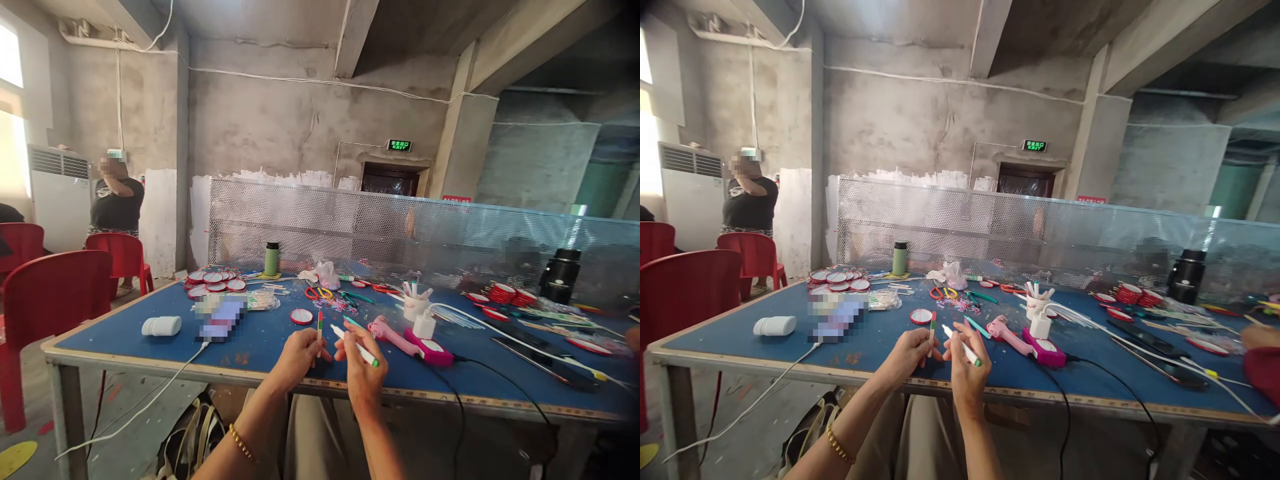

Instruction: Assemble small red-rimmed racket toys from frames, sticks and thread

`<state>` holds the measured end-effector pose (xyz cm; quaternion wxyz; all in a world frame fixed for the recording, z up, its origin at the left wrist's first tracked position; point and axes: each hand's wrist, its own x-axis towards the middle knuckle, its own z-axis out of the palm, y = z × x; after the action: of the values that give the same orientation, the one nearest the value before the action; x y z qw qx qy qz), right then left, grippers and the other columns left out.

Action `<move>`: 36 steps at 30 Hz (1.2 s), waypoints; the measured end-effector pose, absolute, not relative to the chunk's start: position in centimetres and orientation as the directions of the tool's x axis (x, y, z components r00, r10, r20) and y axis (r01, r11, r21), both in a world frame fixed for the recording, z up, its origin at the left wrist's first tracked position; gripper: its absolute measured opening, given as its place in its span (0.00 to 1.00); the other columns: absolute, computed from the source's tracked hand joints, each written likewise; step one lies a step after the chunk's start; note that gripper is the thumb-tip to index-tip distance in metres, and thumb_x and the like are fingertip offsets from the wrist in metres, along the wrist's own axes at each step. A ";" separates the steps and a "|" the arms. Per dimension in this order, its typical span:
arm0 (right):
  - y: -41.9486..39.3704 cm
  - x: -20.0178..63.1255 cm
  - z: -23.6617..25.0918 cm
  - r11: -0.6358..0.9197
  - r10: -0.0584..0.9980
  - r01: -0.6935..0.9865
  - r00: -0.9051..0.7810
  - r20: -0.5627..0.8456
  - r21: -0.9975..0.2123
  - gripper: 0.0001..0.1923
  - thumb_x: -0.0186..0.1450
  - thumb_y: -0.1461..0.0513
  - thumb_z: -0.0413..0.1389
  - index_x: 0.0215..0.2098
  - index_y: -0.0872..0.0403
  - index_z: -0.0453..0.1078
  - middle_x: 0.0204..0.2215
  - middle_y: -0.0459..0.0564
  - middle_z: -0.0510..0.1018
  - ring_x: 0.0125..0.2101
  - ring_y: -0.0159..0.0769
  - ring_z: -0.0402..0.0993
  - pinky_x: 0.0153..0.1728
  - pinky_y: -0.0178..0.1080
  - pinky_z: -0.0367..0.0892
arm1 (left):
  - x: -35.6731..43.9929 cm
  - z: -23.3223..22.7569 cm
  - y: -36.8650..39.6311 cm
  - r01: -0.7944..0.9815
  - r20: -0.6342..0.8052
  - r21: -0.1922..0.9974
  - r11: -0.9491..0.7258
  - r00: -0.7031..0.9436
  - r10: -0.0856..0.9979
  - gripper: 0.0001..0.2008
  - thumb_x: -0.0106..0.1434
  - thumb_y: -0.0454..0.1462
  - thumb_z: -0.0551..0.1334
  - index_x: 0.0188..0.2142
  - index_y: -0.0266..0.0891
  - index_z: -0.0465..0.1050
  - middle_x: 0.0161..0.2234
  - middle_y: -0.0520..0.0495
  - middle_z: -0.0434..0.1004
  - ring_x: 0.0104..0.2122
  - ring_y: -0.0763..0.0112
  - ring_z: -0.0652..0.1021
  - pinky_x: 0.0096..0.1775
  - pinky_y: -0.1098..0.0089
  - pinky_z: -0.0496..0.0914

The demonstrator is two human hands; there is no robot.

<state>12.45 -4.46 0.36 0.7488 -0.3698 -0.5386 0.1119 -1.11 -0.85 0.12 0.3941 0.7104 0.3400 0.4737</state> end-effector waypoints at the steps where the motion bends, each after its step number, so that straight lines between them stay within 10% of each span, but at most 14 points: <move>1: -4.5 12.7 0.6 0.690 0.580 0.206 0.416 0.700 -0.694 0.16 0.67 0.52 0.58 0.42 0.57 0.76 0.23 0.45 0.77 0.18 0.29 0.71 0.22 0.33 0.69 | -1.1 0.0 -0.8 0.078 0.403 0.890 -0.449 0.323 0.856 0.15 0.62 0.46 0.55 0.33 0.36 0.70 0.28 0.44 0.82 0.17 0.76 0.66 0.23 0.74 0.61; 19: -5.4 19.1 5.4 0.544 0.775 0.226 0.234 0.587 -0.808 0.29 0.63 0.44 0.58 0.51 0.57 0.76 0.33 0.51 0.79 0.28 0.34 0.74 0.28 0.34 0.71 | -1.9 0.8 -0.9 -0.129 0.321 0.947 -0.294 0.333 0.887 0.17 0.55 0.44 0.61 0.38 0.33 0.70 0.32 0.40 0.83 0.18 0.79 0.68 0.22 0.75 0.56; 23: -4.7 20.4 5.7 0.517 0.791 0.166 0.283 0.542 -0.840 0.42 0.56 0.45 0.65 0.62 0.56 0.63 0.28 0.46 0.79 0.22 0.34 0.74 0.24 0.36 0.70 | -1.9 0.6 -0.9 -0.140 0.320 0.947 -0.290 0.313 0.894 0.15 0.54 0.44 0.63 0.35 0.34 0.70 0.33 0.39 0.84 0.18 0.78 0.70 0.22 0.75 0.57; 29: -2.4 20.7 5.3 0.336 0.854 0.454 0.222 0.470 -0.825 0.29 0.54 0.40 0.58 0.34 0.58 0.72 0.25 0.53 0.80 0.24 0.41 0.80 0.25 0.38 0.73 | -1.8 0.4 -0.8 -0.116 0.325 0.946 -0.304 0.286 0.902 0.21 0.53 0.52 0.64 0.31 0.34 0.76 0.30 0.43 0.81 0.20 0.76 0.71 0.22 0.75 0.58; 36: 0.3 19.9 5.9 0.154 0.850 0.792 0.198 0.488 -0.590 0.13 0.61 0.56 0.57 0.25 0.56 0.77 0.24 0.51 0.82 0.29 0.40 0.79 0.28 0.33 0.64 | -1.8 0.6 -1.0 -0.070 0.354 0.935 -0.347 0.216 0.910 0.23 0.49 0.53 0.65 0.29 0.34 0.78 0.21 0.51 0.72 0.20 0.76 0.65 0.25 0.73 0.59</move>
<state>19.94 0.30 5.90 0.4208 -0.6495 -0.6324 0.0344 -1.82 -0.96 0.61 0.4630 0.6273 0.3350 0.5291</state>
